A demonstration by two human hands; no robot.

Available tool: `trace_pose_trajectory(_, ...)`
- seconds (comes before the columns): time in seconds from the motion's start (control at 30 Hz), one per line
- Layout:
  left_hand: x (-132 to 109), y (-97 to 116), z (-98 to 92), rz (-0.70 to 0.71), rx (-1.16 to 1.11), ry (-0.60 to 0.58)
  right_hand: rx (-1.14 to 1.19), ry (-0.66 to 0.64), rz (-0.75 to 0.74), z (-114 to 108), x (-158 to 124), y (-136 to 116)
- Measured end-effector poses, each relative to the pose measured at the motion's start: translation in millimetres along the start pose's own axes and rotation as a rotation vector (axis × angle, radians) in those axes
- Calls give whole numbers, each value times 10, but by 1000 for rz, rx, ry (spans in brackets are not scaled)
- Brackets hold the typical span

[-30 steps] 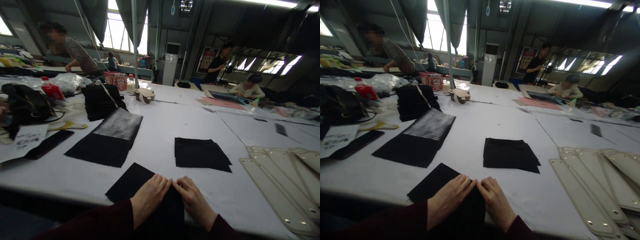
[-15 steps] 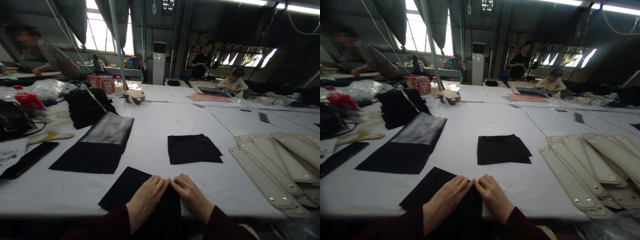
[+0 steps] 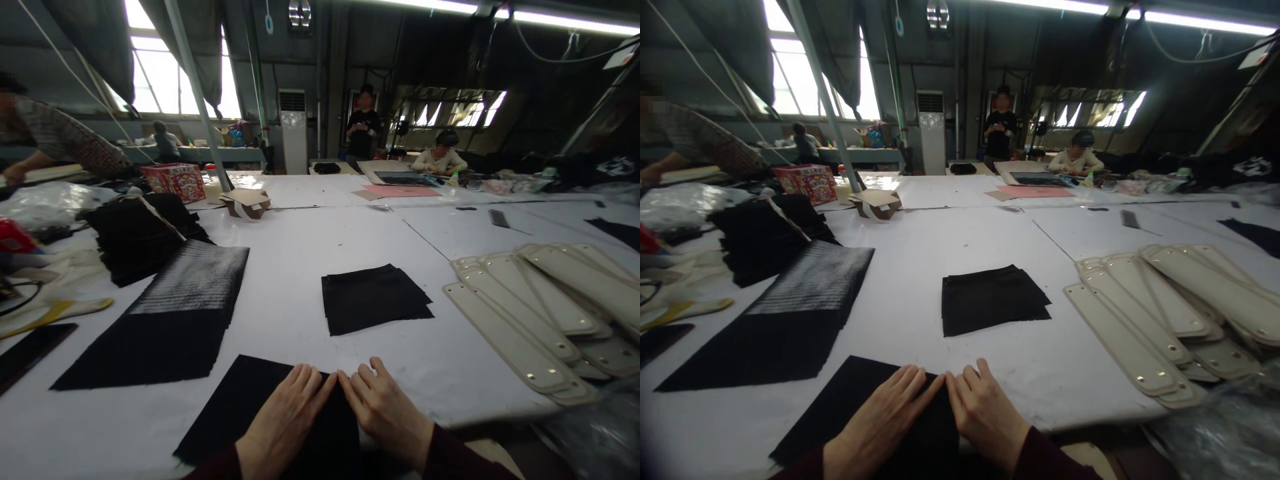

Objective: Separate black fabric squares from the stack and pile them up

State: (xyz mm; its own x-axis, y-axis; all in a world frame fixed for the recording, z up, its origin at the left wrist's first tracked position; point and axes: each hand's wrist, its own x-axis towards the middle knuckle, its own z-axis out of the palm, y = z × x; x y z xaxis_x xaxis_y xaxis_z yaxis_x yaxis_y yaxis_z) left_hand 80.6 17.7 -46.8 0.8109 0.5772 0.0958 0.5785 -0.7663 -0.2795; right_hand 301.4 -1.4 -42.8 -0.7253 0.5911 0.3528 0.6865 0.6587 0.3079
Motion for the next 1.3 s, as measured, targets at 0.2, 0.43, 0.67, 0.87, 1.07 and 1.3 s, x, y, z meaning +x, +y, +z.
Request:
trace_pose_trajectory(0.2, -1, -13, 33, 20, 19, 13, -3, 21, 24, 13, -8, 14)
trace_pose_trajectory(0.43, -8, 0, 90, 19, -3, -20, -8, -9, 36, 17, 7, -18)
trace_pose_trajectory(0.67, 32, -20, 25, 8, -18, 3, 50, -75, 87, -11, -164, 59)
trace_pose_trajectory(0.87, 34, -21, -53, -13, -33, -3, 582, 92, 504, -92, -1, -46)
trace_pose_trajectory(1.07, 15, -2, -56, -13, -27, 8, 821, 232, 671, -38, 282, -264)
trace_pose_trajectory(1.3, 59, -118, -198, -35, -187, -46, 682, 195, 647, -123, 37, -441)
